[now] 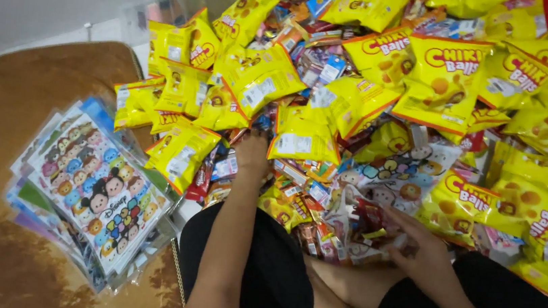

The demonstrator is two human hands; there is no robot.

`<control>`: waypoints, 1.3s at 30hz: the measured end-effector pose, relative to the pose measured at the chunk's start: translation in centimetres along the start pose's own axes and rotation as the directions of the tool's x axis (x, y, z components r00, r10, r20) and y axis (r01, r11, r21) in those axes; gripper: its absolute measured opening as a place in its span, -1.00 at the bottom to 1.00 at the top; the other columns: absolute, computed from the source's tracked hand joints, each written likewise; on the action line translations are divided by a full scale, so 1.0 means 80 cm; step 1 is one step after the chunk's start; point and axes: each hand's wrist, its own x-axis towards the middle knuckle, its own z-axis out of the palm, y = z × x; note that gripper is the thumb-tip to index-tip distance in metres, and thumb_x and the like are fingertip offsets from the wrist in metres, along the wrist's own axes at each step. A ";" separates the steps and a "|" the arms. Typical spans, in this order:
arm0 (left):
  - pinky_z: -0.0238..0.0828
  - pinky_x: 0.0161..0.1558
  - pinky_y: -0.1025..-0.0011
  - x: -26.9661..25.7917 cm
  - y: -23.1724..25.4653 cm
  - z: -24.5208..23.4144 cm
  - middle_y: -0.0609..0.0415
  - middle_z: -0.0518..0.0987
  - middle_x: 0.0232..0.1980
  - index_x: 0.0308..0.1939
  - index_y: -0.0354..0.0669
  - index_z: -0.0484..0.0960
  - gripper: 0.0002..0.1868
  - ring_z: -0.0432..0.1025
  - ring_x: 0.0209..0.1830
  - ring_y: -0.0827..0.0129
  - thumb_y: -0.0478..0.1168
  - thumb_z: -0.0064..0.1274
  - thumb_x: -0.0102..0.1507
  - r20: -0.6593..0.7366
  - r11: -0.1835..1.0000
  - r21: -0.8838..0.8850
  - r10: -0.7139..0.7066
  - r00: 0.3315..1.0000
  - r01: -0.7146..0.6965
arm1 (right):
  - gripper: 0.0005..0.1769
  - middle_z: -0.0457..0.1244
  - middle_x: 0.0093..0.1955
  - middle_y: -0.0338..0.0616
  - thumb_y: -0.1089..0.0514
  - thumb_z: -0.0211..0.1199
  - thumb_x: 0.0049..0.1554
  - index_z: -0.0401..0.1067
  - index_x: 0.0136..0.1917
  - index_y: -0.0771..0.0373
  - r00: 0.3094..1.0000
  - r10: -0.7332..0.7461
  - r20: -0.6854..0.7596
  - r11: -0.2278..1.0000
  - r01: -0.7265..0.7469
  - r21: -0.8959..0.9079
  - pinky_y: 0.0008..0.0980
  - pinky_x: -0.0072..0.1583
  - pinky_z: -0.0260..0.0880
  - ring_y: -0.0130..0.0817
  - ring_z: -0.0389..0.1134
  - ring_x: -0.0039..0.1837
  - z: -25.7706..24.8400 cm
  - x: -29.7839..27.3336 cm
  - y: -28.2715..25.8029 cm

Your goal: Packing individual snack bags into a larger decorative plastic bag.

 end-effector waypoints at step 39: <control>0.36 -0.15 0.20 -0.261 0.161 -0.130 0.16 0.52 -0.11 -0.18 0.14 0.78 -0.85 0.40 -0.04 0.13 -0.04 0.15 0.26 -0.605 0.700 -0.271 0.410 0.682 -0.661 | -0.10 0.27 0.48 -0.31 0.41 0.30 -0.05 0.35 0.50 -0.19 1.000 -0.029 -0.005 0.972 0.029 0.232 -0.27 -0.04 0.52 -0.32 0.46 -0.15 0.003 -0.011 -0.009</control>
